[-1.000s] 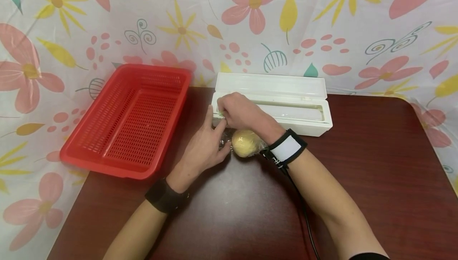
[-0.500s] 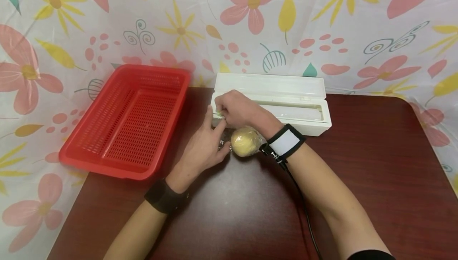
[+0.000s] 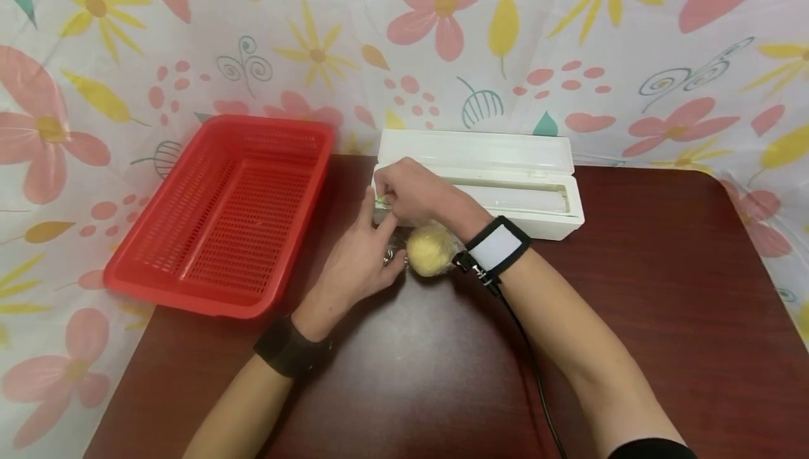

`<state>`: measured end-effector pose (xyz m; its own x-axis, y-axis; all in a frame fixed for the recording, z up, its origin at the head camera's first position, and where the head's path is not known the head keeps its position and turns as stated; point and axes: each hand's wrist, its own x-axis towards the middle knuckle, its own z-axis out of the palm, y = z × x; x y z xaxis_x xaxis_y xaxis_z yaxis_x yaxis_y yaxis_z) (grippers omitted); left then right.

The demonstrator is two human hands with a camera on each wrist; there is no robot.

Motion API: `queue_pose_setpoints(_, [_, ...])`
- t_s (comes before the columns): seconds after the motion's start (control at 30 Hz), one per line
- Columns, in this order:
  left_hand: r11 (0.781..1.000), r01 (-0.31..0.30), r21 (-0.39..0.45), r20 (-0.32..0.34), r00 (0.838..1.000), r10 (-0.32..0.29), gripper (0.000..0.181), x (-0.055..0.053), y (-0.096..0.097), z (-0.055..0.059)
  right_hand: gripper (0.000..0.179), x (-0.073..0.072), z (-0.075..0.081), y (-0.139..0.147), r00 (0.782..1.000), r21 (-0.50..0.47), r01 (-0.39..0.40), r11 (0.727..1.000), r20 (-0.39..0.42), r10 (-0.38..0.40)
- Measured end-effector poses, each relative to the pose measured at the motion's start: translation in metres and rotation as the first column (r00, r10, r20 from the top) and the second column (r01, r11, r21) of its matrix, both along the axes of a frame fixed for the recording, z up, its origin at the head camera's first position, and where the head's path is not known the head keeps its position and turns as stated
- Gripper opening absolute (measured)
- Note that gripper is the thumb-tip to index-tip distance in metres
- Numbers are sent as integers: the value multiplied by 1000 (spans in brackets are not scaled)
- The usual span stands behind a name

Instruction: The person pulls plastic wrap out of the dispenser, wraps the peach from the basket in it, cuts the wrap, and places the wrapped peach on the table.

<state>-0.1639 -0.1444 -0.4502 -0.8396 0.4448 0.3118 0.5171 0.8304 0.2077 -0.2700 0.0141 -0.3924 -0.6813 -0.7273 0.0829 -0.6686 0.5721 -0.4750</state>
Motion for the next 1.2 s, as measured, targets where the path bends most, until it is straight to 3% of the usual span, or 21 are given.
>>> queue_pose_setpoints(0.27, [998, 32, 45, 39, 999, -34, 72, 1, 3, 1, 21, -5, 0, -1, 998, 21, 12, 1000, 61, -13])
queue_pose_setpoints(0.53, [999, 24, 37, 45, 999, -26, 69, -1, 4, 3, 20, -6, 2, -1, 999, 36, 15, 999, 45, -16])
queue_pose_setpoints(0.83, [1000, 9, 5, 17, 1000, -9, 74, -1, -3, 0, 12, -4, -7, -1, 995, -40, 13, 999, 100, -9])
queue_pose_setpoints(1.2, [1000, 14, -10, 17, 1000, -14, 65, -8, 2, -3, 20, 7, 1, 33, 997, -51, -24, 998, 77, 28])
